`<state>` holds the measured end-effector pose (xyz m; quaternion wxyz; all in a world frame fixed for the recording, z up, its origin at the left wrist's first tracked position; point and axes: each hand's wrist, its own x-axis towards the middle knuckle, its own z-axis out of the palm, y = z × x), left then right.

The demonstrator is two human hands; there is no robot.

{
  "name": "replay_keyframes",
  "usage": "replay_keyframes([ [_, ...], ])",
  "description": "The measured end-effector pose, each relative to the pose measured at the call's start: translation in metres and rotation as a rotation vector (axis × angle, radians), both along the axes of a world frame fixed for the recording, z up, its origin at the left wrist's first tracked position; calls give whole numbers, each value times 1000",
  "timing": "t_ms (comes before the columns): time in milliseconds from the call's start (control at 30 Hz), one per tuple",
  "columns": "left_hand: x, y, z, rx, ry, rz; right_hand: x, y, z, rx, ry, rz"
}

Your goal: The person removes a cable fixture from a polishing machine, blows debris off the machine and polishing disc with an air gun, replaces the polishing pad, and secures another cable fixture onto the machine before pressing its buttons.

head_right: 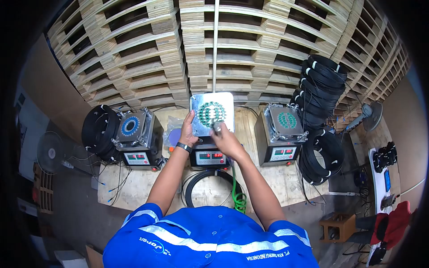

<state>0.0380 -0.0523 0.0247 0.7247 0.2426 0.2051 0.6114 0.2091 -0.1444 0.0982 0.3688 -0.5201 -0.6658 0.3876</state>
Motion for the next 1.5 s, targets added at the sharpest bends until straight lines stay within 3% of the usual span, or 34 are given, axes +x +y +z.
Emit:
replay_keyframes([
  [33, -1, -1, -1, -13, -5, -4, -8, 4, 0, 163, 29, -157],
  [67, -1, -1, -2, -13, -1, -6, -7, 3, 1, 96, -17, -211],
  [133, -1, 1, -3, 1, -6, 3, -15, 5, 11, 174, 68, -3],
  [167, 0, 2, -4, 3, -5, 5, -6, 3, 18, -280, 145, 167],
  [233, 1, 2, -2, -9, 5, 23, -14, 10, 0, -114, 121, 189],
  [267, 2, 2, 0, -14, 9, 31, -21, 9, -9, 24, 66, -28],
  [367, 3, 6, -5, -12, -2, 15, -20, 18, -32, 262, 59, -7],
  [400, 2, 7, -7, -4, -18, 9, -15, 2, 0, -127, 124, 192],
  [467, 2, 3, -1, -41, -21, 0, -8, -14, 27, -372, 65, 382],
  [500, 3, 4, -1, -27, -47, -2, -7, -10, 3, -160, 63, 328],
  [567, 2, 9, -9, -14, -29, 31, -6, 1, -38, 77, 62, -31],
  [600, 1, 10, -10, -18, -12, 48, -4, -7, -11, -31, -54, -113],
  [633, 2, 11, -11, -13, -8, 59, 3, 0, -29, -24, 3, -91],
  [700, 2, 14, -10, -14, 5, 59, 12, -5, -26, -117, 64, 136],
  [733, 4, 14, -9, -21, 16, 56, 14, -16, -1, -308, 79, 131],
  [800, 6, 14, -9, -33, 28, 69, 15, -12, -36, 56, 9, -115],
  [967, 5, 21, -18, -24, 10, 65, 27, -16, -31, -143, -16, -62],
  [1033, 5, 21, -17, -35, 25, 64, 30, -11, -34, -128, -46, -179],
  [1067, 4, 20, -17, -46, 36, 68, 33, -8, -46, 43, 40, -87],
  [1100, 3, 20, -18, -48, 39, 68, 32, -12, -31, 41, 44, -88],
  [1167, 2, 23, -22, -67, 12, 51, 31, -23, 14, -388, 114, -69],
  [1267, -3, 31, -28, -190, -4, 35, 45, -3, 2, -328, 434, -166],
  [1367, -4, 25, -6, -342, 1, 56, 65, 15, 10, -571, 522, -193],
  [1500, -13, 30, -3, -383, 58, 37, 71, 40, -14, -575, 683, -82],
])
